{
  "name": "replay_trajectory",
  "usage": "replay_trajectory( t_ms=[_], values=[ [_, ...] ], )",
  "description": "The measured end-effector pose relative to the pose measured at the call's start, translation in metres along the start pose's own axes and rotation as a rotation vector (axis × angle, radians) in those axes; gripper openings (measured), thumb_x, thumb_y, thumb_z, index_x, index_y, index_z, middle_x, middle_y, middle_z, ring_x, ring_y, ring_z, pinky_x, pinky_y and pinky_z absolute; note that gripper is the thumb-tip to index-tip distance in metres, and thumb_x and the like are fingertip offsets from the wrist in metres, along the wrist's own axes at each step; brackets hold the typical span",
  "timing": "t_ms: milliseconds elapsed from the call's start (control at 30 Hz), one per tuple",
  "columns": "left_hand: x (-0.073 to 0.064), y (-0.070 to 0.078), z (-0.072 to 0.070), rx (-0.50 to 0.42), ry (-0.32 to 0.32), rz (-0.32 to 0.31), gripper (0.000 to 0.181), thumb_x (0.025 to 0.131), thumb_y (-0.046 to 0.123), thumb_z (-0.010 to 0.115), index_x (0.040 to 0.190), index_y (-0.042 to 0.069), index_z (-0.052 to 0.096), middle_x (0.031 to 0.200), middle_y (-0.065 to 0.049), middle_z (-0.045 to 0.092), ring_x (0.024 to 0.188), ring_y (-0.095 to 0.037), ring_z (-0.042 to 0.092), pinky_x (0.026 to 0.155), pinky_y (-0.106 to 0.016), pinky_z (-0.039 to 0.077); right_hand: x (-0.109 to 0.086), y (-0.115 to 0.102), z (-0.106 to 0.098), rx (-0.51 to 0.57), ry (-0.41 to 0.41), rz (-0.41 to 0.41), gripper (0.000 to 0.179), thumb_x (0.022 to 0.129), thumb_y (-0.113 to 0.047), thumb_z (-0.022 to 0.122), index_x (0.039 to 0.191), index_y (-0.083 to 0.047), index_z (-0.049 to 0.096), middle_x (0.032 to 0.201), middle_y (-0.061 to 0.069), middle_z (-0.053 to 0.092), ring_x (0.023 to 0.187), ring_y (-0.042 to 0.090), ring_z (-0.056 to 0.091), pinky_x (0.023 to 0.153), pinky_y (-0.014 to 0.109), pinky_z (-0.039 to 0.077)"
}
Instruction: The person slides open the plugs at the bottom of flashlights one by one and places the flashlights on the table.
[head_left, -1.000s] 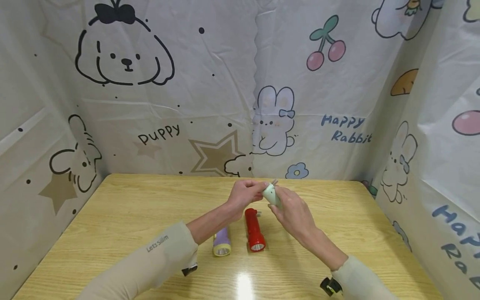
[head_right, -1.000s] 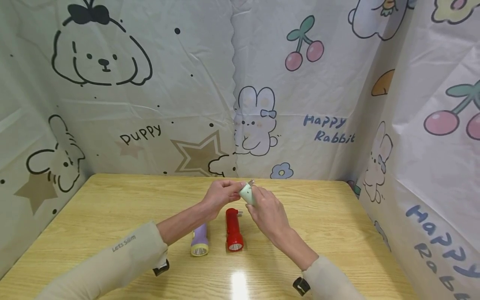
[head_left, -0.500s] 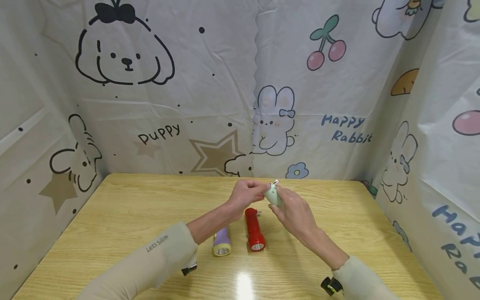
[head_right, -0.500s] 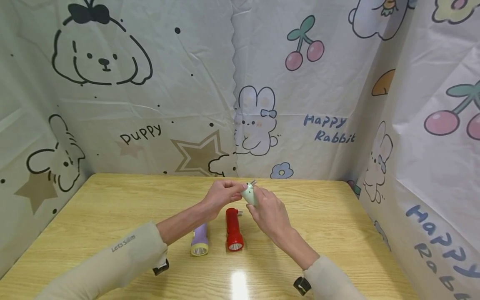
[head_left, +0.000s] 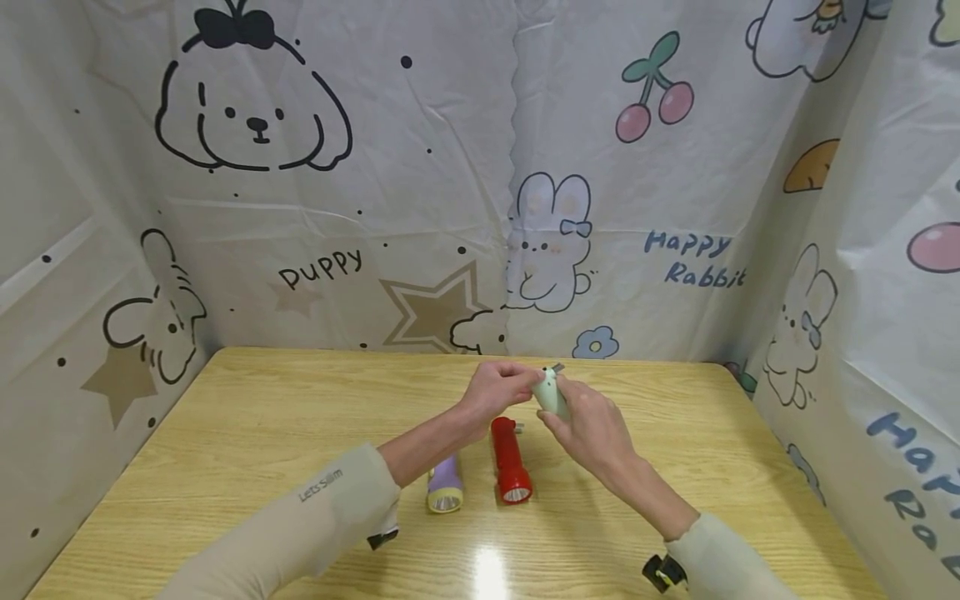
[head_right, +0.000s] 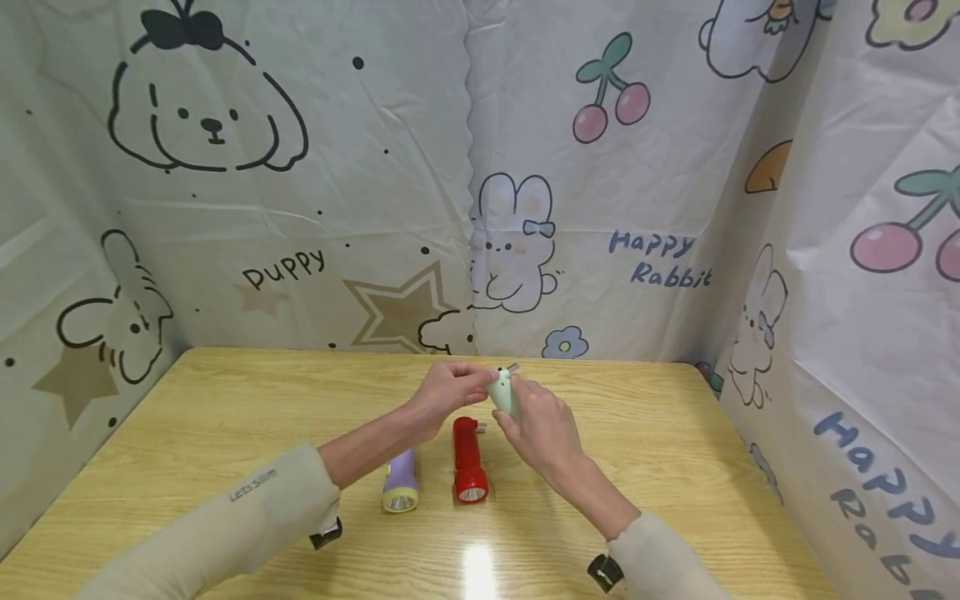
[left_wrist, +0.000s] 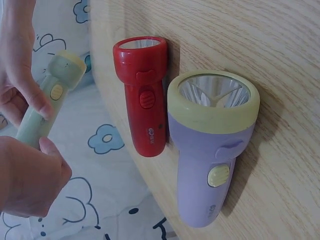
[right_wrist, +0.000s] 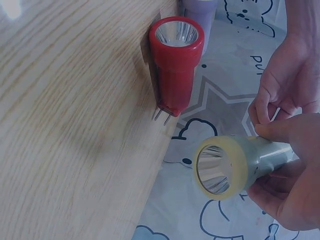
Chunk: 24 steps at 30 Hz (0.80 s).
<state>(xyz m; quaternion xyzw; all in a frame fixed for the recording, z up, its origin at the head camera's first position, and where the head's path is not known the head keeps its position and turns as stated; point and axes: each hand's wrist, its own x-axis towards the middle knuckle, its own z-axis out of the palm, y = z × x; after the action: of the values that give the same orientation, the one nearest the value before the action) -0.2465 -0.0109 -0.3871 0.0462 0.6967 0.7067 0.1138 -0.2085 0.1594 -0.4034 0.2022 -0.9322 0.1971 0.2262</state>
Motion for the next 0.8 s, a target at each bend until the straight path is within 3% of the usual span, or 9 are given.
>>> replay_trajectory(
  t_ms=[800],
  values=[
    [0.009, -0.001, 0.011, 0.116, -0.001, -0.097, 0.024, 0.096, 0.017, 0.067, 0.106, -0.005, 0.071, 0.12, -0.015, 0.064, 0.102, -0.027, 0.068, 0.089, -0.034, 0.056, -0.004, 0.007, 0.003, 0.013, -0.076, 0.058, 0.031, 0.083, -0.02, 0.083, 0.101, -0.004, 0.065, 0.074, 0.003, 0.061, 0.059, 0.014, 0.05, 0.049, 0.026, 0.044]
  ],
)
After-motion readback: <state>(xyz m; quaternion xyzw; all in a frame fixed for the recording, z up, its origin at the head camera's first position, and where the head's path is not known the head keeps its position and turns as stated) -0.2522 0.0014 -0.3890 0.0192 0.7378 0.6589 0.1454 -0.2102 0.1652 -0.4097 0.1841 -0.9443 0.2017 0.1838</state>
